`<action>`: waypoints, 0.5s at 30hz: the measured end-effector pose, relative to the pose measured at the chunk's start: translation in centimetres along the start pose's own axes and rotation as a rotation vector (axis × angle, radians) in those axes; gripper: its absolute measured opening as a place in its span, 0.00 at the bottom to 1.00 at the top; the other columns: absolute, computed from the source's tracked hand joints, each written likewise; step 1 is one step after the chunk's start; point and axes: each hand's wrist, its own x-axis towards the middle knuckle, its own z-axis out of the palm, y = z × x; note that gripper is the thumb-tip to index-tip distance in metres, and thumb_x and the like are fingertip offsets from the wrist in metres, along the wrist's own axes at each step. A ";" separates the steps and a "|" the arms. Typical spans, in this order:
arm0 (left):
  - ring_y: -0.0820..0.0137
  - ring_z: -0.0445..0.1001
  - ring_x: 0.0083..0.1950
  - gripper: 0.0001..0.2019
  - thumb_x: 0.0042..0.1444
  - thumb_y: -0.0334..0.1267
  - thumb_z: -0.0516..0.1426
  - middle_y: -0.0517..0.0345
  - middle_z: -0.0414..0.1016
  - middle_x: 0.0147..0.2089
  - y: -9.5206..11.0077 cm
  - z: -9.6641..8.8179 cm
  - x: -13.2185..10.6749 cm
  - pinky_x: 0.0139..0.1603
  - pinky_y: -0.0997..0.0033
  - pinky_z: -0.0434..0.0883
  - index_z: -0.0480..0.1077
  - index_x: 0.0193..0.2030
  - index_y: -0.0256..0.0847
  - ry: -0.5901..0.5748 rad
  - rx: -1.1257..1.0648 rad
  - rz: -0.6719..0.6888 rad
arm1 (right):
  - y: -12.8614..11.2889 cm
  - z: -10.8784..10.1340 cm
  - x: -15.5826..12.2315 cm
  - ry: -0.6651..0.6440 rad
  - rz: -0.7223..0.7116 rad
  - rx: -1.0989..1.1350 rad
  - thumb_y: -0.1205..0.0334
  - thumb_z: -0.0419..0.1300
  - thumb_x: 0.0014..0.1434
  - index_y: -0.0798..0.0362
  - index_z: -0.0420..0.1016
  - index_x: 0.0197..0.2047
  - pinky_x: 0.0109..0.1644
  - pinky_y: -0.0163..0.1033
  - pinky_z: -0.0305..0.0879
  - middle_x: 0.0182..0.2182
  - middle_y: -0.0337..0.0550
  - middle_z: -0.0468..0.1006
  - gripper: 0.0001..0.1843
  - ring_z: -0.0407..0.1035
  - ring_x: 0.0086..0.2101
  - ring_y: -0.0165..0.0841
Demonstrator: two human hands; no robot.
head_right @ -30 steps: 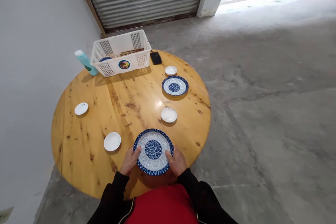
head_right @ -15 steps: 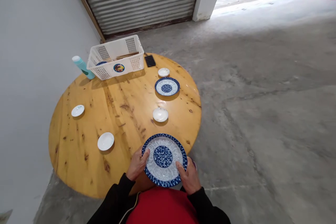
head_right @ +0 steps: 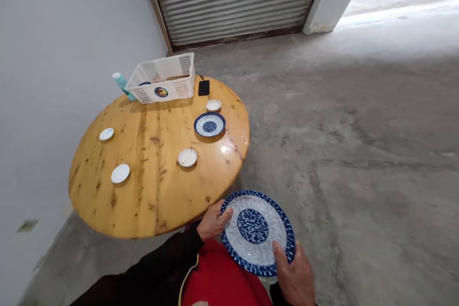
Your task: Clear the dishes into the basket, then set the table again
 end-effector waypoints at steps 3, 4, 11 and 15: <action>0.66 0.71 0.36 0.13 0.66 0.44 0.49 0.57 0.72 0.34 1.7 1.4 0.7 0.43 0.66 0.70 0.68 0.37 0.41 0.014 0.106 -0.036 | 0.9 -1.4 1.8 -0.039 -0.013 -0.005 0.37 0.56 0.56 0.47 0.68 0.30 0.35 0.48 0.67 0.26 0.49 0.76 0.21 0.72 0.29 0.46; 0.66 0.72 0.36 0.12 0.66 0.44 0.49 0.57 0.72 0.34 2.2 1.6 0.9 0.43 0.66 0.69 0.68 0.37 0.41 0.024 0.132 -0.051 | 0.8 -1.6 2.5 -0.053 -0.014 0.002 0.36 0.55 0.55 0.47 0.68 0.30 0.34 0.48 0.66 0.25 0.49 0.76 0.21 0.72 0.29 0.46; 0.63 0.75 0.40 0.16 0.68 0.47 0.47 0.54 0.77 0.37 3.9 1.5 3.8 0.46 0.65 0.70 0.70 0.41 0.41 0.170 0.109 -0.119 | -1.2 -1.4 8.8 -0.194 -0.019 0.092 0.35 0.57 0.52 0.47 0.68 0.30 0.36 0.48 0.67 0.25 0.48 0.78 0.23 0.72 0.29 0.45; 0.62 0.76 0.41 0.18 0.69 0.50 0.46 0.53 0.78 0.38 4.5 1.2 7.0 0.46 0.65 0.71 0.72 0.41 0.42 0.205 0.061 -0.162 | -2.6 -1.2 13.9 -0.273 -0.048 0.052 0.36 0.57 0.53 0.49 0.72 0.33 0.38 0.49 0.69 0.30 0.51 0.80 0.23 0.75 0.33 0.48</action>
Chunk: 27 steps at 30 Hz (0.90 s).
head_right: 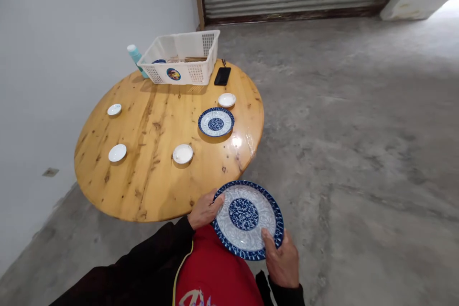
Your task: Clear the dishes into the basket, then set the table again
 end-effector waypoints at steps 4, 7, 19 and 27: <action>0.60 0.76 0.40 0.20 0.69 0.51 0.45 0.51 0.78 0.37 1.8 -0.2 3.6 0.44 0.64 0.69 0.71 0.41 0.41 0.016 -0.006 -0.099 | -1.7 -1.0 5.4 -0.023 -0.083 -0.096 0.37 0.57 0.53 0.48 0.71 0.32 0.37 0.49 0.68 0.29 0.52 0.79 0.22 0.75 0.33 0.50; 0.60 0.75 0.39 0.20 0.68 0.51 0.44 0.51 0.77 0.37 3.0 -0.7 6.2 0.42 0.65 0.68 0.71 0.41 0.42 0.040 -0.016 -0.160 | -3.4 -1.5 9.4 -0.086 -0.099 -0.151 0.37 0.57 0.54 0.49 0.71 0.32 0.37 0.49 0.67 0.29 0.54 0.79 0.22 0.75 0.34 0.51; 0.67 0.69 0.36 0.16 0.68 0.45 0.48 0.57 0.72 0.33 4.7 -5.1 13.3 0.41 0.68 0.65 0.66 0.31 0.41 0.292 0.016 -0.204 | -11.4 1.8 21.6 -0.289 -0.183 -0.159 0.35 0.57 0.49 0.49 0.71 0.30 0.37 0.47 0.69 0.27 0.50 0.79 0.23 0.74 0.31 0.46; 0.66 0.71 0.38 0.12 0.69 0.43 0.50 0.57 0.73 0.34 5.4 -7.5 17.7 0.42 0.69 0.64 0.68 0.37 0.42 0.529 0.011 -0.362 | -16.5 6.3 30.4 -0.470 -0.394 -0.172 0.36 0.56 0.52 0.49 0.70 0.32 0.37 0.45 0.69 0.27 0.48 0.78 0.23 0.73 0.32 0.44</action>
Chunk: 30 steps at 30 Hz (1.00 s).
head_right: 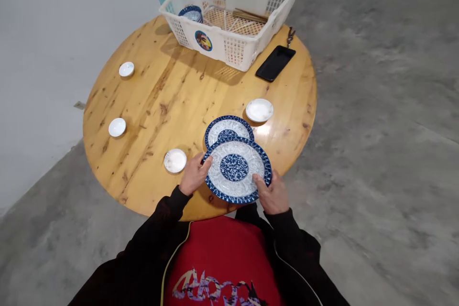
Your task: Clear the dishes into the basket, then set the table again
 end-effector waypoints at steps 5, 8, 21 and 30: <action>0.66 0.73 0.37 0.09 0.70 0.41 0.49 0.57 0.74 0.35 1.1 0.4 2.6 0.41 0.69 0.65 0.68 0.48 0.42 0.093 0.039 -0.152 | -0.4 0.4 6.5 -0.115 -0.099 -0.070 0.36 0.54 0.52 0.47 0.64 0.30 0.33 0.42 0.65 0.24 0.44 0.74 0.21 0.70 0.29 0.41; 0.66 0.74 0.37 0.09 0.70 0.38 0.48 0.57 0.75 0.36 1.3 0.7 3.9 0.41 0.69 0.65 0.68 0.48 0.41 0.102 0.065 -0.197 | -0.4 0.9 9.6 -0.180 -0.147 -0.138 0.38 0.53 0.53 0.45 0.60 0.29 0.31 0.41 0.61 0.22 0.43 0.71 0.19 0.68 0.27 0.41; 0.60 0.74 0.47 0.07 0.67 0.31 0.50 0.48 0.75 0.42 0.8 1.7 6.6 0.49 0.64 0.66 0.69 0.41 0.39 0.153 0.159 -0.320 | 0.6 2.4 14.5 -0.342 -0.360 -0.402 0.45 0.49 0.61 0.56 0.74 0.43 0.40 0.48 0.68 0.35 0.58 0.78 0.24 0.73 0.37 0.49; 0.58 0.75 0.49 0.06 0.68 0.32 0.51 0.45 0.74 0.45 0.2 2.1 7.0 0.50 0.64 0.67 0.70 0.43 0.38 0.165 0.255 -0.332 | 0.6 3.2 14.3 -0.289 -0.468 -0.576 0.48 0.50 0.63 0.65 0.70 0.56 0.39 0.48 0.69 0.43 0.64 0.79 0.30 0.74 0.40 0.51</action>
